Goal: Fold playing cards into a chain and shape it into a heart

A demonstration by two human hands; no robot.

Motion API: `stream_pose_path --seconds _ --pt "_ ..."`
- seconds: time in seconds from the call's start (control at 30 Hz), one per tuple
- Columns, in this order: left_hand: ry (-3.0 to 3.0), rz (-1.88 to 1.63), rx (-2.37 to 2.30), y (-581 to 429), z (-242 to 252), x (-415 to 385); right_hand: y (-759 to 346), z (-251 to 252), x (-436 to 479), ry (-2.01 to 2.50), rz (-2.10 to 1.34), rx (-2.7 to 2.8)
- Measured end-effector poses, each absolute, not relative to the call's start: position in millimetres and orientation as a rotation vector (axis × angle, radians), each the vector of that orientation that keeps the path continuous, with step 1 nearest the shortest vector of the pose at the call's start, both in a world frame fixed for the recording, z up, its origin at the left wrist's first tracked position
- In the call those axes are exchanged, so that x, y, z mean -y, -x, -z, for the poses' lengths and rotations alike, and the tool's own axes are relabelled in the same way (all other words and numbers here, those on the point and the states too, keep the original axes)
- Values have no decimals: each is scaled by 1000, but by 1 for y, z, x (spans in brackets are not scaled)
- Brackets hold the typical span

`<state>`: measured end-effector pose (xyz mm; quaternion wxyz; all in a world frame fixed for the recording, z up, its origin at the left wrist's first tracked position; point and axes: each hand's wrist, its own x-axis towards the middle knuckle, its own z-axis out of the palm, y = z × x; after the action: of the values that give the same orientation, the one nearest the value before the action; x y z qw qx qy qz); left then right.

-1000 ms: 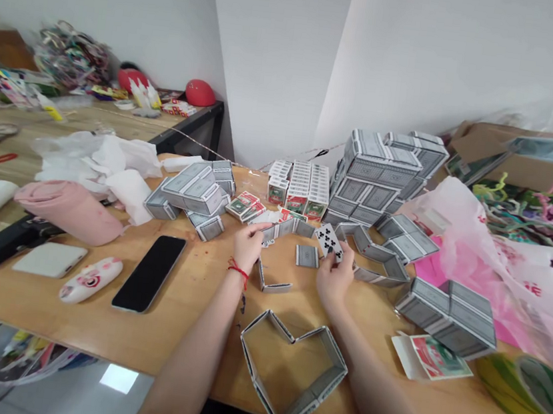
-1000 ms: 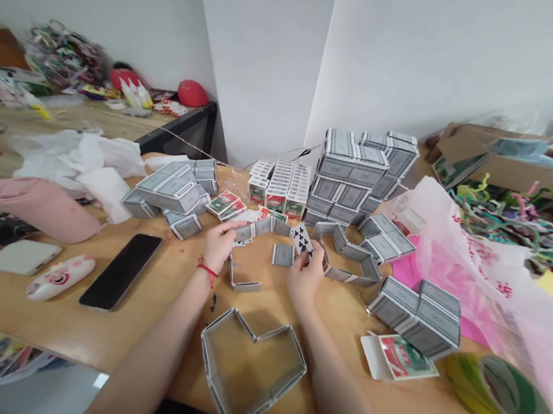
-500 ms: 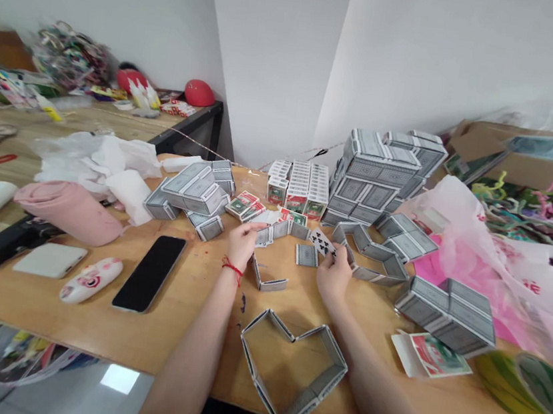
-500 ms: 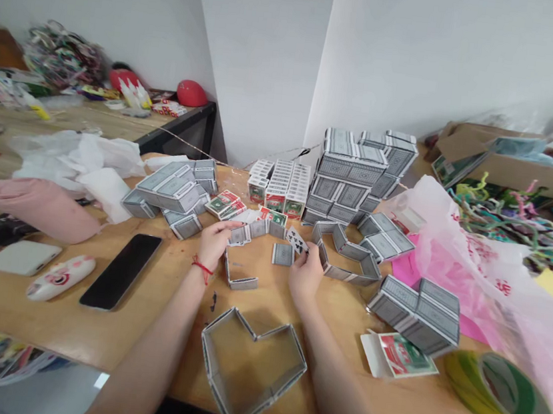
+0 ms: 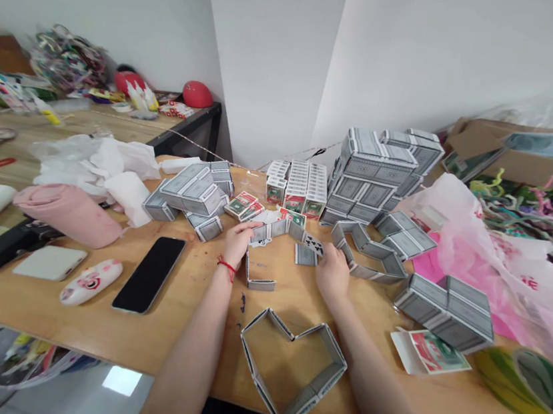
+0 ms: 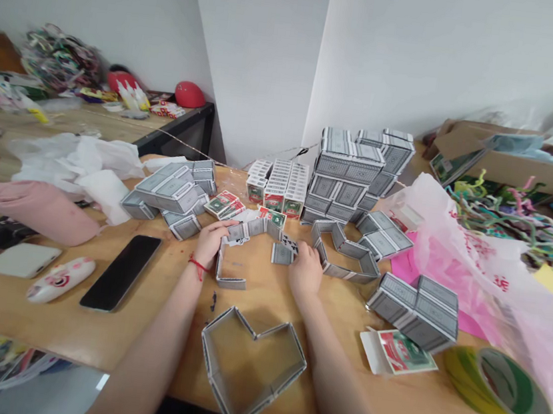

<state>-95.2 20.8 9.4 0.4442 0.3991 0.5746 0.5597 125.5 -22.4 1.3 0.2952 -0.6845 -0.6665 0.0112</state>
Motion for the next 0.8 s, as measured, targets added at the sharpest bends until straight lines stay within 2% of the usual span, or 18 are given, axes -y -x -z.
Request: stream_pose_path --seconds 0.33,0.6,0.8 --pt "-1206 -1331 -1407 98 -12 -18 -124 -6 24 1842 41 1894" --pt "-1278 -1220 -1282 107 -17 -17 -129 7 14 1584 -337 1483" --pt "-1366 -1084 -1133 107 -32 -23 -128 11 11 1527 -303 1526"
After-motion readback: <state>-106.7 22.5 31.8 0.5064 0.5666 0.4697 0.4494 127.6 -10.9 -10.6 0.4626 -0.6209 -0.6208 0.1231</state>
